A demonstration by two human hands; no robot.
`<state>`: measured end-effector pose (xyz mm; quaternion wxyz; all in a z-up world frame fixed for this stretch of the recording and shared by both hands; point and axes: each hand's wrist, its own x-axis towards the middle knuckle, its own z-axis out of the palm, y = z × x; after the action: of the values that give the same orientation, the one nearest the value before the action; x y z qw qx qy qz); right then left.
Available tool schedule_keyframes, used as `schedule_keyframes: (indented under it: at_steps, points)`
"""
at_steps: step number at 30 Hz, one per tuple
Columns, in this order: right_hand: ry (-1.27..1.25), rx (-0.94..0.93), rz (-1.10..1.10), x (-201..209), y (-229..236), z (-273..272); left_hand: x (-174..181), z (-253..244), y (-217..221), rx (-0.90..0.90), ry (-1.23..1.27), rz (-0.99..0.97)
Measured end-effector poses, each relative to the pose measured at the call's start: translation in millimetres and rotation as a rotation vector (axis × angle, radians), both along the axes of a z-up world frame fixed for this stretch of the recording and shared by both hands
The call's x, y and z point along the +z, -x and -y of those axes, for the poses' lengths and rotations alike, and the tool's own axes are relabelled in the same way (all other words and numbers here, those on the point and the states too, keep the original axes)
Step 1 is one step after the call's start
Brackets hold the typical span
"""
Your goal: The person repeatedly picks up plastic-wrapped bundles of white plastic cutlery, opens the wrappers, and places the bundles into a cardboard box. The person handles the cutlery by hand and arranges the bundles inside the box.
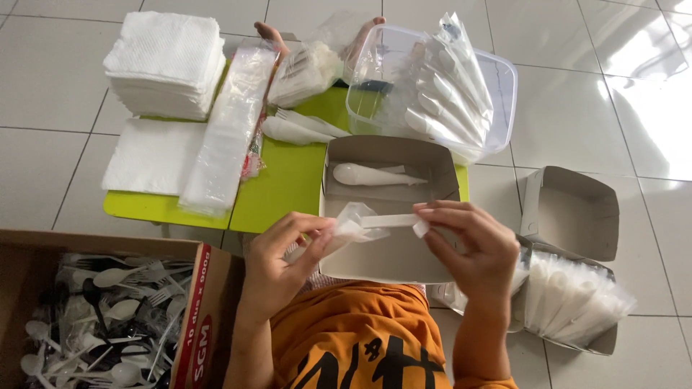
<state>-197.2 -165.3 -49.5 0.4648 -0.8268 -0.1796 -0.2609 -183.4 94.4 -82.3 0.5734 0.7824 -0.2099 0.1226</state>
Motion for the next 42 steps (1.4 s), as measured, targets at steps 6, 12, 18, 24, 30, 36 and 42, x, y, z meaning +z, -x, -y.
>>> schedule_keyframes:
  at_steps: [6,12,18,24,30,36,42]
  points:
    - [0.048,0.032,0.074,7.1,1.4,-12.8,7.0,0.0,5.1,-0.014,-0.04,-0.024]
    - [0.051,0.018,0.048,2.6,4.3,-12.5,4.8,-6.3,6.7,-0.019,-0.002,-0.021]
    - [-0.053,0.082,0.026,0.9,-0.1,-43.9,-0.5,-2.9,5.5,0.004,-0.103,-0.058]
    - [-0.213,0.145,0.088,-9.3,-9.4,-36.0,-34.2,-8.2,-0.8,0.066,-0.008,-0.033]
    - [-0.263,0.233,0.013,-14.7,-18.4,-53.2,-16.7,-5.3,3.1,0.011,-0.033,0.002]
    - [-0.299,0.161,-0.123,-22.8,-21.1,-64.2,-31.0,-3.3,-2.5,0.07,0.002,0.034]
    - [-0.308,0.171,-0.251,-35.4,-25.6,-51.3,-22.9,-11.0,-3.3,0.094,0.014,0.051]
